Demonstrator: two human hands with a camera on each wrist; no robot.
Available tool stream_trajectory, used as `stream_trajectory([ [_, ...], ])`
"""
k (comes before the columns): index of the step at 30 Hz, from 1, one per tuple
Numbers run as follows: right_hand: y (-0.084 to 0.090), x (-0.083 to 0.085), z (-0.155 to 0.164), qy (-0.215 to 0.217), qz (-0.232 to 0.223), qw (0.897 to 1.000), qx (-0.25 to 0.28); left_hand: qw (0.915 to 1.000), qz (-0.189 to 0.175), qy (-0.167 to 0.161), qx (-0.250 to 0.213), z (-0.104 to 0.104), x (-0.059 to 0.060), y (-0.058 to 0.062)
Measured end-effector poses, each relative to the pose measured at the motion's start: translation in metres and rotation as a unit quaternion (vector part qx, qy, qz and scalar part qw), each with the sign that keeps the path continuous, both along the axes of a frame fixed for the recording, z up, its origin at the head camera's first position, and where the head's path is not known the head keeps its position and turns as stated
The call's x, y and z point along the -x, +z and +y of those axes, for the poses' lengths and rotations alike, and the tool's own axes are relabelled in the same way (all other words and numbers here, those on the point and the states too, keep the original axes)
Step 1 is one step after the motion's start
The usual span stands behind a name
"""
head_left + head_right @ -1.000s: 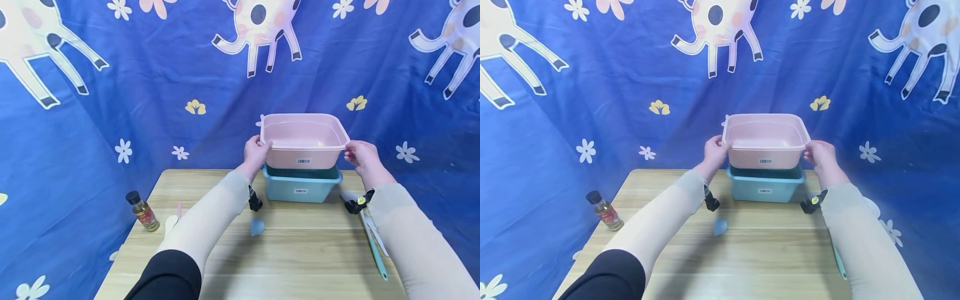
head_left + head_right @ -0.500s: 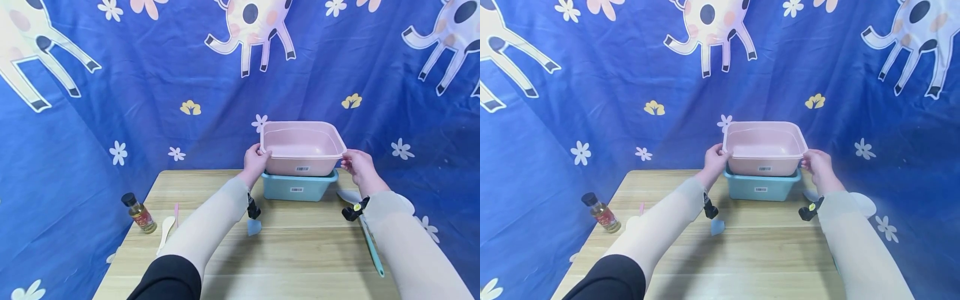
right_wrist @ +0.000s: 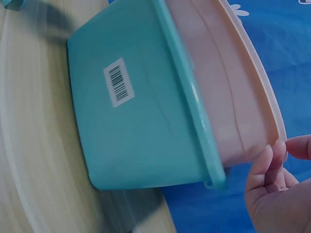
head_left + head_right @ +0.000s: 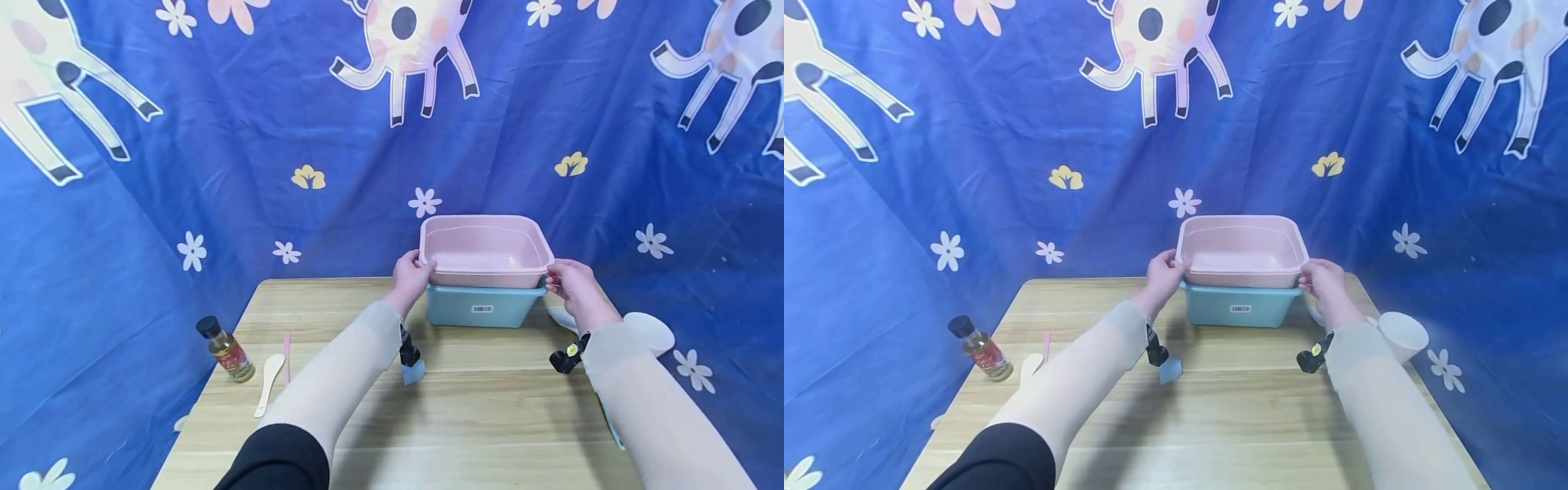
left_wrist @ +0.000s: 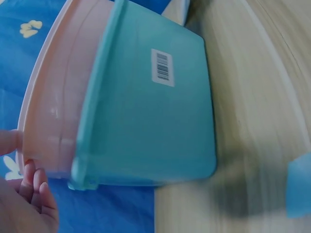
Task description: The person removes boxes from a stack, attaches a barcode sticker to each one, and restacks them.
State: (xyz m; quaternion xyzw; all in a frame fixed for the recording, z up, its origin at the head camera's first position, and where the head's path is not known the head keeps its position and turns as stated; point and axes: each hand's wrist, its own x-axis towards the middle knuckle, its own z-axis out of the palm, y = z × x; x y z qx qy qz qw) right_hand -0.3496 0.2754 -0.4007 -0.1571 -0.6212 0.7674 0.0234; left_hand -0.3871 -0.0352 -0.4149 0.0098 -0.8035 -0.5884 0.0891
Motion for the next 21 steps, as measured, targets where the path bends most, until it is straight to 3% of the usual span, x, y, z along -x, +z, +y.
stream_trajectory([
  [8, -0.021, 0.002, 0.001, 0.006, -0.005, 0.998, -0.066, 0.9975, 0.008, -0.038, 0.058, -0.004, 0.002, -0.015],
  [17, -0.036, 0.001, 0.002, 0.0, -0.001, 0.986, -0.166, 0.9879, 0.001, -0.06, 0.143, -0.007, 0.0, -0.017],
  [19, -0.036, 0.001, 0.003, -0.002, -0.004, 0.982, -0.19, 0.9845, 0.006, -0.063, 0.163, -0.008, 0.0, -0.017],
  [21, -0.033, -0.001, 0.004, 0.01, -0.003, 0.97, -0.243, 0.9809, 0.016, -0.066, 0.183, -0.012, -0.002, -0.017],
])
